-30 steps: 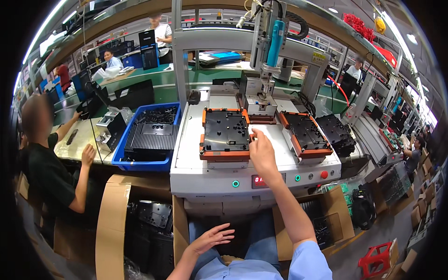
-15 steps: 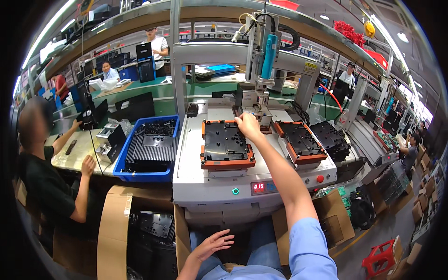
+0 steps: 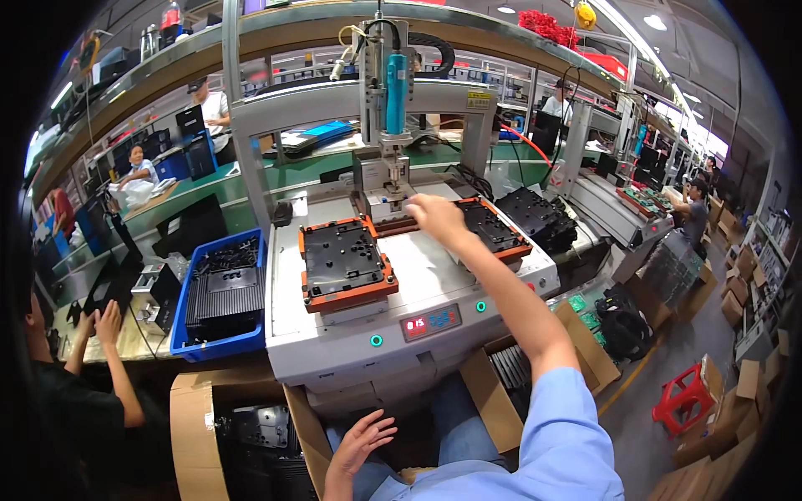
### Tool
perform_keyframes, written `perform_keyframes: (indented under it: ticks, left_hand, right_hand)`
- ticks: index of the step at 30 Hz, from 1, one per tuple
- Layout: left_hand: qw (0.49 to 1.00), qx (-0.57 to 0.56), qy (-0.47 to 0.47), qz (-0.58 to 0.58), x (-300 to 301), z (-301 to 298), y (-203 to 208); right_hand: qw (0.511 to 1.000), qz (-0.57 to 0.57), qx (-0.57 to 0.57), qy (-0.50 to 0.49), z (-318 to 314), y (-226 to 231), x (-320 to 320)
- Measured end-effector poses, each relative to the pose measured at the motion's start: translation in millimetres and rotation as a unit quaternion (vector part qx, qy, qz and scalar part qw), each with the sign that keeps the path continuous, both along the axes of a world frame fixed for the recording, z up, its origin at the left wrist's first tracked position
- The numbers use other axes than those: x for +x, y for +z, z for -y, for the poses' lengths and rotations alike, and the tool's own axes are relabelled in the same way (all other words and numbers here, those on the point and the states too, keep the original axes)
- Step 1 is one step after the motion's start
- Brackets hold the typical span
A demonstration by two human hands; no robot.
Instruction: Inspecting electronic enclosure components and loading them into a press machine for assembly.
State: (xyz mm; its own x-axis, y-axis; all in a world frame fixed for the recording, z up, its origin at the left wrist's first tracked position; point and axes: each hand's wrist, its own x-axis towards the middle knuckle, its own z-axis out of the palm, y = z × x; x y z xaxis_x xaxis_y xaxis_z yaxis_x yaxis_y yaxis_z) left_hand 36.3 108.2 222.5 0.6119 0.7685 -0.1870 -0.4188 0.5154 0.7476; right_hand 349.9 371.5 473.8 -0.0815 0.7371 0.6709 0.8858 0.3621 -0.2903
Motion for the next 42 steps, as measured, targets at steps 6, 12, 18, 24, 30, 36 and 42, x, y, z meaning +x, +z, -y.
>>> perform_keyframes:
  ticks: [6,12,18,24,30,36,42]
  left_hand:
    - [1.0,-0.013,0.02,-0.005,-1.2,0.5,3.3]
    - [0.999,-0.029,0.021,-0.001,-1.1,2.7,2.8]
    - [0.999,-0.021,0.029,-0.019,0.7,3.3,-6.6]
    - [0.999,-0.035,0.023,-0.019,2.4,2.6,-6.1]
    - [0.999,-0.03,0.025,-0.033,1.8,1.4,-2.4]
    - [0.999,-0.027,0.026,-0.031,1.9,0.7,-8.0]
    - [0.999,-0.03,0.025,-0.025,-0.3,0.8,-7.1]
  right_hand:
    - [0.971,0.072,-0.009,-0.227,79.7,-4.9,130.9]
    - [0.982,-0.039,-0.084,-0.168,113.7,-31.9,170.1]
    - [0.978,-0.115,-0.112,-0.131,125.3,-23.9,160.8]
    - [0.973,-0.07,-0.136,-0.174,103.7,-25.5,169.0]
    - [0.953,0.012,-0.221,-0.208,20.0,-6.3,183.7]
    - [0.949,-0.009,-0.167,-0.266,-56.3,-14.9,168.7]
    - [0.916,-0.017,-0.253,-0.311,-55.2,-3.7,158.6]
